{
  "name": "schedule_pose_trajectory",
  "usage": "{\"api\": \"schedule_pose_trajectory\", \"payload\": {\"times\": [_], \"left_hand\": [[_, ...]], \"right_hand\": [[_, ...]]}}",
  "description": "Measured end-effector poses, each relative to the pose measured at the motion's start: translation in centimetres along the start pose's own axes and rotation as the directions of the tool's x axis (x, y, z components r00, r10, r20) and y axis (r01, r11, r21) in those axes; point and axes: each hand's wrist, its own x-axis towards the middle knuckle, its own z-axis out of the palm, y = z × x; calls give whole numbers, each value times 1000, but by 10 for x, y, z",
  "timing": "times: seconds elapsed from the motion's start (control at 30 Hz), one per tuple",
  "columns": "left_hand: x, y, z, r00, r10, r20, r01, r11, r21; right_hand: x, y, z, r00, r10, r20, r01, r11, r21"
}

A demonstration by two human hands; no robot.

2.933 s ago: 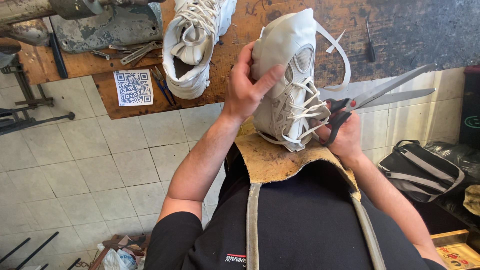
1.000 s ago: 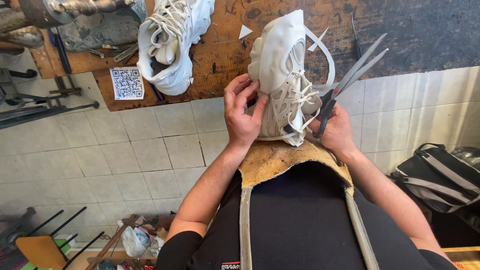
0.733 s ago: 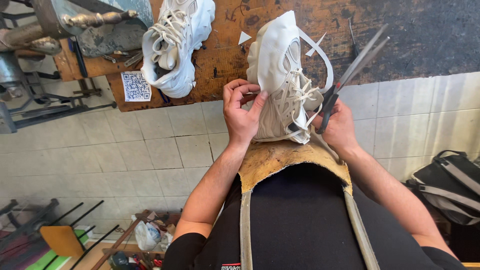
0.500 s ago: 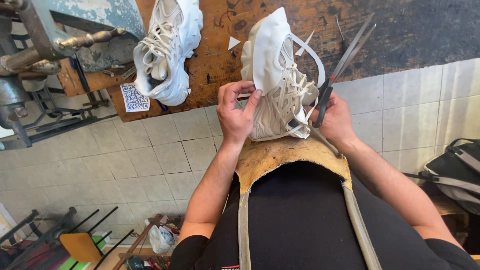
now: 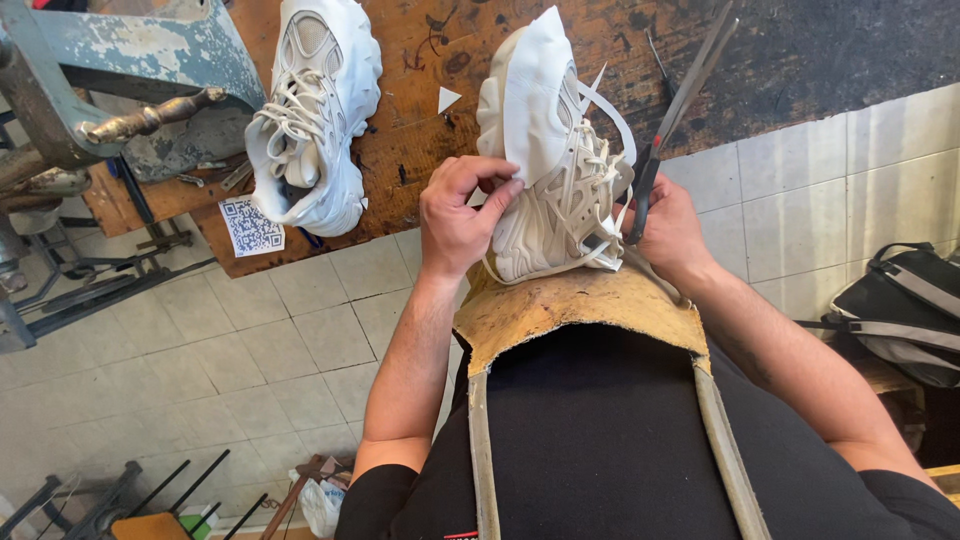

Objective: The person uses scissors to trim excess white material from the side of a white sneaker. They repeatedly cut small sections along the shoe's edge and peel away the trimmed pieces by hand.

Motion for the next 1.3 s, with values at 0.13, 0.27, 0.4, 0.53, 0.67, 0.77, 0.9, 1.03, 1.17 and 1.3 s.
{"api": "schedule_pose_trajectory", "payload": {"times": [0.13,0.27,0.4,0.53,0.67,0.77,0.9,1.03,1.17,1.3], "left_hand": [[6,3,-6,994,96,49,-99,993,68],[4,3,-5,989,143,40,-147,979,144],[2,-6,-3,965,256,54,-261,921,288],[-3,-14,2,872,486,61,-448,740,502],[-4,-31,6,824,567,-3,-469,684,558],[5,-28,7,767,641,12,-536,630,562],[12,-29,8,663,748,43,-616,511,599],[16,-33,12,643,762,77,-624,462,630],[21,-25,1,678,721,143,-646,492,584],[21,-15,-12,746,624,232,-638,571,516]], "right_hand": [[2,8,-4,1000,15,-24,-16,1000,-17],[-1,6,-9,1000,11,-24,-12,998,-57],[-4,6,-14,1000,16,-9,-16,995,-102],[-4,5,-17,1000,12,-1,-12,990,-140],[-5,5,-21,1000,14,-1,-14,986,-164],[-3,4,-22,1000,17,11,-14,982,-190],[-2,2,-25,999,16,33,-8,975,-224],[-1,-2,-32,999,12,50,2,965,-262],[-9,-27,-33,998,10,63,9,957,-292],[-33,-122,-21,994,6,105,76,647,-759]]}}
